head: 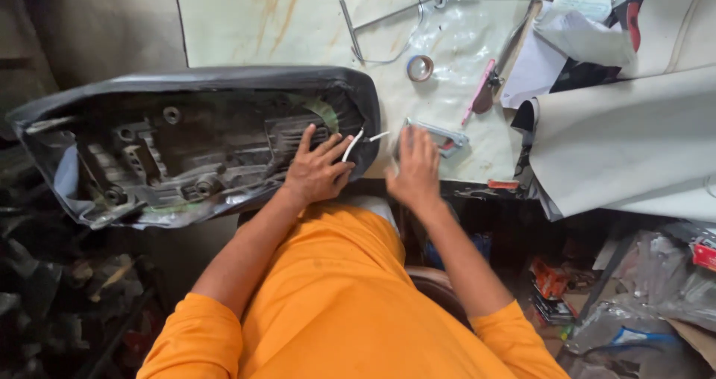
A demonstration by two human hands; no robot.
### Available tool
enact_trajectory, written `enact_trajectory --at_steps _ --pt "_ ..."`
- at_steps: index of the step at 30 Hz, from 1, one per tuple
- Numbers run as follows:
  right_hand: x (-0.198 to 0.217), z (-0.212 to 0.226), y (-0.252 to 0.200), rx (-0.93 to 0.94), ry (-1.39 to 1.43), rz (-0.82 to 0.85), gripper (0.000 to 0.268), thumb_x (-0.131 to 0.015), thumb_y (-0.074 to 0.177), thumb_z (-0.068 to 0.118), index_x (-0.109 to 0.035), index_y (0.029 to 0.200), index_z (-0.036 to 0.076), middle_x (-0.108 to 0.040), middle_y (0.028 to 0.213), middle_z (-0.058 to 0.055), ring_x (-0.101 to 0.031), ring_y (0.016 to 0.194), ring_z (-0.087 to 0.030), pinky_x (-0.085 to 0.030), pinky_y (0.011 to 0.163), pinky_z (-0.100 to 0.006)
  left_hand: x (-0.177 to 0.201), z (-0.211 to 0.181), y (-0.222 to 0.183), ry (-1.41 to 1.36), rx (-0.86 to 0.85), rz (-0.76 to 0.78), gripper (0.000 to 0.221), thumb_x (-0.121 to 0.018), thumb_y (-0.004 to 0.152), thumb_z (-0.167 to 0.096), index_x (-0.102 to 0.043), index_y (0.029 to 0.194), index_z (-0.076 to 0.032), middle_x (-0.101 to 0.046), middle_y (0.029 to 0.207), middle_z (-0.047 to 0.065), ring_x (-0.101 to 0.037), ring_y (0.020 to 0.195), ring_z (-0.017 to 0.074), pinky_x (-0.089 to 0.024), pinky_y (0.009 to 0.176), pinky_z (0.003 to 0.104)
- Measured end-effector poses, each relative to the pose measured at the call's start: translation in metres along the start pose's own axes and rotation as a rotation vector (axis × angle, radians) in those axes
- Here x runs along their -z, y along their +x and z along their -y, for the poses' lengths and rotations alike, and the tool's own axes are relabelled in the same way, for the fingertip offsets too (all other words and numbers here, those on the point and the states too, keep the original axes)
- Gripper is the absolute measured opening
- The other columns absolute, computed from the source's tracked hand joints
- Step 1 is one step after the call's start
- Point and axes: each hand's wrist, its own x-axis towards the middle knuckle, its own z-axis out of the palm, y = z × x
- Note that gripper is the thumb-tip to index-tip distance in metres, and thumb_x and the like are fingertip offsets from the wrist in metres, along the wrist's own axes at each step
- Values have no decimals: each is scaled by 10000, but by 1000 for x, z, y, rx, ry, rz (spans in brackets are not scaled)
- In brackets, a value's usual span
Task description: Repairing or reupholstering a motorcycle seat by stretching and stapling black material onto the frame.
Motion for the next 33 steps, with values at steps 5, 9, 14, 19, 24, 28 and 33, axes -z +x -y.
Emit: enact_trajectory --at_steps 5,9,14,19,24,28,33 --pt "-26 64 -27 137 201 262 1106 -890 626 407 -344 1471 -50 -334 1533 -313 -287 1445 -455 -268 1170 -516 20 13 -12 -22 -48 109 309 -723 868 -291 -745 1164 -205 -592 1476 81 -547 1369 242 -226 1224 628" --pt "-64 75 -29 196 49 30 1125 -895 716 511 -357 1460 -138 -402 1501 -352 -368 1429 -479 -283 1168 -557 109 40 -81 -83 18 56 484 -744 870 -308 -670 1320 -146 -559 1496 116 -500 1402 286 -250 1227 604" --pt "-78 97 -30 -58 -152 79 1114 -918 622 387 -380 1424 -169 -419 1461 -395 -438 1356 -488 -340 1144 -496 196 114 -227 171 433 224 567 -729 794 -332 -640 1303 -97 -562 1445 155 -500 1372 336 -327 1150 582" --pt "-78 95 -29 3 -233 7 1044 -898 672 326 -386 1439 -162 -473 1465 -365 -480 1350 -484 -378 1141 -499 139 140 -269 249 255 151 438 -648 946 -297 -668 1346 -121 -595 1439 145 -554 1349 333 -395 1138 555" --pt "-82 92 -33 4 -198 8 1072 -903 686 297 -362 1490 -159 -500 1441 -360 -494 1340 -477 -404 1122 -493 130 155 -274 184 203 -63 329 -646 938 -277 -730 1204 -103 -659 1308 184 -612 1222 381 -493 1047 563" --pt "-84 86 -39 99 -168 -92 1048 -925 657 302 -401 1469 -105 -541 1414 -318 -517 1327 -463 -405 1143 -490 151 145 -272 138 181 -37 81 -658 883 -152 -692 941 -105 -713 1287 133 -665 1242 358 -548 1001 457" --pt "-63 112 -40 145 -121 -330 990 -940 731 430 -480 1447 -76 -571 1408 -284 -522 1327 -448 -400 1141 -508 209 160 -237 41 158 -63 135 -711 808 -137 -680 929 -87 -739 1240 91 -704 1179 275 -569 989 418"
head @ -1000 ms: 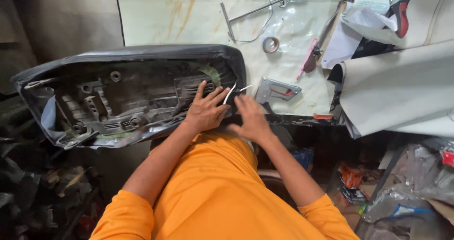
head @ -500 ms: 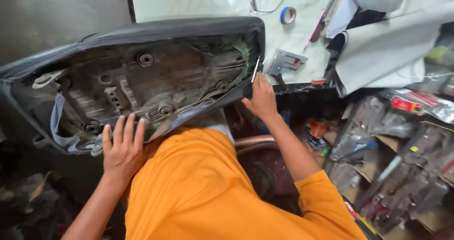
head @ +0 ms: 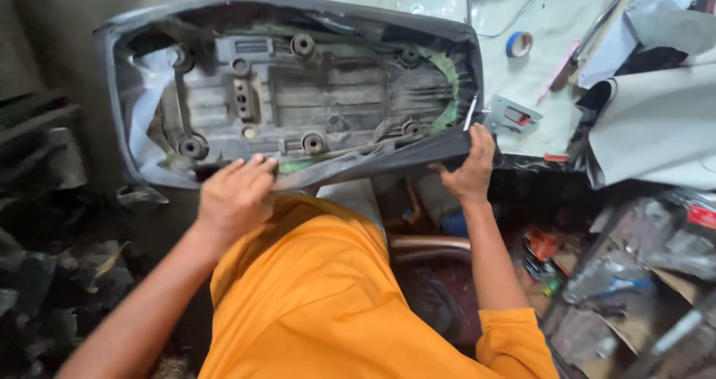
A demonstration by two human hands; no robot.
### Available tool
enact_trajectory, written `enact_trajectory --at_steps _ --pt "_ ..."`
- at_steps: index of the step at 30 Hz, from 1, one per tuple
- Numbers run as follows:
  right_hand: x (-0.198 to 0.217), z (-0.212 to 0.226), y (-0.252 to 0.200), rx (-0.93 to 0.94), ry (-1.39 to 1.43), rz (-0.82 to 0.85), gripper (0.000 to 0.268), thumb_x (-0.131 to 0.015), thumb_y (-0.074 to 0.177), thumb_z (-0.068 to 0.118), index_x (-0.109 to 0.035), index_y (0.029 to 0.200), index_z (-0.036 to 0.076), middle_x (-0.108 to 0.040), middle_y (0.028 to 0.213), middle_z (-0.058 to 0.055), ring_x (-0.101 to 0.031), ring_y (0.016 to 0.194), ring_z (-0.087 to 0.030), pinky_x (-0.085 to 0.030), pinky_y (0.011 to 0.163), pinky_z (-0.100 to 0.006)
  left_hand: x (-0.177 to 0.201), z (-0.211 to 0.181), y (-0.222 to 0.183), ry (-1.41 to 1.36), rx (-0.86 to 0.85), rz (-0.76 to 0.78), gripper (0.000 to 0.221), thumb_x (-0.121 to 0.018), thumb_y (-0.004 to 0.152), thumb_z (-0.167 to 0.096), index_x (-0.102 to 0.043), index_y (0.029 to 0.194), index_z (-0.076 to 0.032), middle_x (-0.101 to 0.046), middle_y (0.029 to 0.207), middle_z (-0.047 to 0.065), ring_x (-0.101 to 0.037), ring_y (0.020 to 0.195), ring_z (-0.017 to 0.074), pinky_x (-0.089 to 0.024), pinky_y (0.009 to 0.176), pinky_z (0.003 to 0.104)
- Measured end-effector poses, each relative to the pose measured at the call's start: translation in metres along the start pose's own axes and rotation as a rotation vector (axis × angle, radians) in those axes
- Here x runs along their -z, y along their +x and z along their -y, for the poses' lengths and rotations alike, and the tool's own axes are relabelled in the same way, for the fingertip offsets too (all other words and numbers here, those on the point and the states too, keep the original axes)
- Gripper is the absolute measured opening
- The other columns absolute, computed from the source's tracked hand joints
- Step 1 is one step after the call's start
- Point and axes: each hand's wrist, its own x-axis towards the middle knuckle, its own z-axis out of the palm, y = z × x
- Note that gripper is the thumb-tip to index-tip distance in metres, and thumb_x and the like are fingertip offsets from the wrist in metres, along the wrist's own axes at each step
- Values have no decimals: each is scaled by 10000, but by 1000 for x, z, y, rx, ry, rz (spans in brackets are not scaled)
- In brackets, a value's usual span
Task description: Repairing or reupholstering a motorcycle seat by stretching and stapling black material onto the frame.
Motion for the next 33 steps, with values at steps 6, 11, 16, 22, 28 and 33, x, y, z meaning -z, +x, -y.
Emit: enact_trajectory --at_steps 6,11,16,22,28,33 --pt "67 -10 -3 -20 119 -407 667 -896 765 537 -660 1098 9 -687 1061 -157 -661 1031 -374 -531 945 -486 116 -10 118 -114 186 269 385 -885 707 -399 -724 854 -82 -719 740 125 -712 693 324 -550 624 440" --pt "124 -16 -59 -448 201 -523 379 -936 952 186 -617 809 40 -658 795 -106 -634 665 -271 -496 658 -367 109 -24 190 -212 57 513 512 -868 700 -524 -744 845 -48 -693 719 204 -689 749 412 -536 685 491" --pt "132 120 8 -174 338 -379 274 -864 844 179 -714 1034 52 -709 1021 -141 -692 949 -311 -550 869 -397 78 -41 199 -243 -52 483 532 -843 703 -526 -738 948 -66 -716 776 188 -692 800 421 -535 706 508" --pt "111 222 71 121 342 -188 627 -871 804 285 -618 1325 44 -670 1218 -162 -631 1125 -365 -480 989 -467 102 -28 156 -206 -135 185 594 -817 774 -499 -700 1171 -73 -713 1090 161 -672 1028 374 -517 854 483" --pt "126 233 95 107 337 -170 522 -881 783 311 -641 1176 65 -646 1080 -130 -611 1050 -363 -463 962 -472 133 51 104 -54 -162 -55 602 -826 781 -500 -701 1180 -67 -650 1219 122 -616 1170 318 -467 1034 480" --pt "124 252 111 -8 297 -83 424 -903 732 305 -625 954 74 -646 919 -91 -624 946 -334 -462 847 -459 130 101 109 -259 7 61 648 -889 701 -438 -706 1158 -16 -633 1197 159 -601 1150 357 -472 1000 457"
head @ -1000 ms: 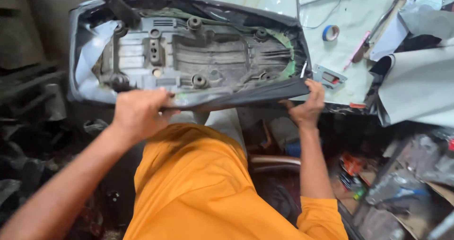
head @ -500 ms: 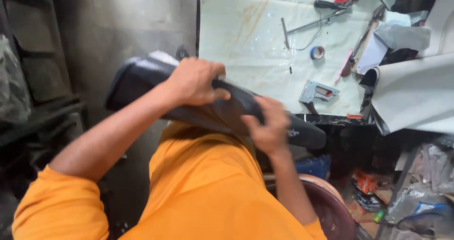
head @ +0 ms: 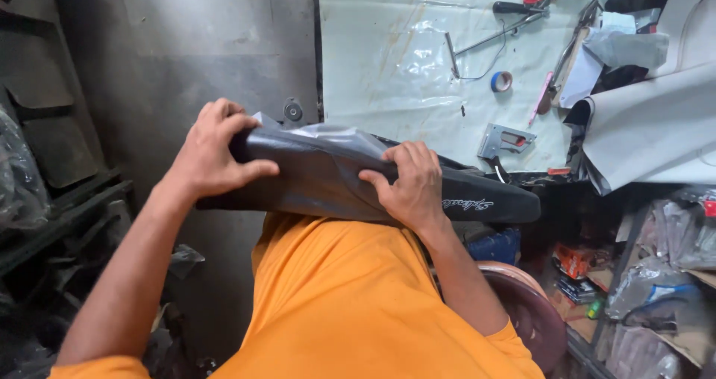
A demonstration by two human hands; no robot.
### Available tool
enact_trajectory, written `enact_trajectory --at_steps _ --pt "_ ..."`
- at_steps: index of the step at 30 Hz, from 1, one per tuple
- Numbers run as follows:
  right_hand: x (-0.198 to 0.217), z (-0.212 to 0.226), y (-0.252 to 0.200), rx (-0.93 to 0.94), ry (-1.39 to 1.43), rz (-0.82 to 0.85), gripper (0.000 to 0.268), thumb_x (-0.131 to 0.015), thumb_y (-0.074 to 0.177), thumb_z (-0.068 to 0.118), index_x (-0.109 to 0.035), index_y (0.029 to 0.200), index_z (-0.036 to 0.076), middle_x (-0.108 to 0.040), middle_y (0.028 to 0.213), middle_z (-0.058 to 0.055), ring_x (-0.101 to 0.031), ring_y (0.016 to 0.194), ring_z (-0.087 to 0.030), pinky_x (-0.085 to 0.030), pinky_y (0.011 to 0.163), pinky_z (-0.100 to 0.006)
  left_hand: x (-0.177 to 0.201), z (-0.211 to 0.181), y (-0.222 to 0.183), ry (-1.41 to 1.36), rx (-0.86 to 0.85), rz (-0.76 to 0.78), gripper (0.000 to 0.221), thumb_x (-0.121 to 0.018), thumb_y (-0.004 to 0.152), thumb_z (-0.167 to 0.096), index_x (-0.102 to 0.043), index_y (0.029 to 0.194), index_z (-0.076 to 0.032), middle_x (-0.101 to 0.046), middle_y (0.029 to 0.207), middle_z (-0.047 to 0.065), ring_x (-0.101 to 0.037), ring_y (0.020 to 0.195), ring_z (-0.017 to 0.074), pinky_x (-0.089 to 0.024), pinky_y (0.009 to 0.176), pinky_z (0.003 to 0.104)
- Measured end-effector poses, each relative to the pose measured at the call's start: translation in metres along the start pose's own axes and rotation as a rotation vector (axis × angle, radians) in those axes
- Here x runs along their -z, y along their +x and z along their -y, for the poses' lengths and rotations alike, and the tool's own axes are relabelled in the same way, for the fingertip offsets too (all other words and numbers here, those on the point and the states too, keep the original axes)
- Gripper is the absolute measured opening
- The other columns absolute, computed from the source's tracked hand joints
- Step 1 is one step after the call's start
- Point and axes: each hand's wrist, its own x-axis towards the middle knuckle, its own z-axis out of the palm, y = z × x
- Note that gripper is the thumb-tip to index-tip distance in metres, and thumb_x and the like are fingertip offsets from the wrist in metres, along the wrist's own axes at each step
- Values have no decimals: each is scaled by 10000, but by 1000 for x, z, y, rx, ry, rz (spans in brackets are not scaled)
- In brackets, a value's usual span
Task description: Repairing or reupholstering a motorcycle seat by stretching and stapling black material onto the frame.
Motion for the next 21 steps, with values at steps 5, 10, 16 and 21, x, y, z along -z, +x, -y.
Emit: enact_trajectory --at_steps 5,10,16,21 --pt "-15 4 4 135 -124 -286 336 -845 830 178 -554 930 43 -714 1039 -141 -664 934 -338 -527 811 -437 -8 24 14 -299 79 10 473 -875 789 -309 -695 1097 3 -685 1098 138 -688 1008 298 -546 877 387" --pt "-31 -17 7 41 -165 -374 280 -824 895 151 -564 936 55 -724 902 -124 -700 810 -345 -544 746 -437 -15 12 19 -250 135 -43 376 -870 855 -268 -681 1024 10 -696 939 144 -695 818 280 -544 743 365" --pt "-11 -15 33 -302 -81 -203 373 -872 847 280 -599 885 30 -661 683 -167 -673 695 -402 -500 626 -457 -12 7 48 -216 336 19 352 -875 859 -291 -699 961 -4 -690 755 157 -683 661 252 -527 643 370" --pt "10 -39 77 -489 6 126 433 -934 733 344 -654 808 22 -644 619 -147 -648 599 -298 -486 585 -401 -9 29 67 -325 513 228 332 -899 816 -288 -705 853 -20 -688 711 126 -634 636 196 -498 608 368"
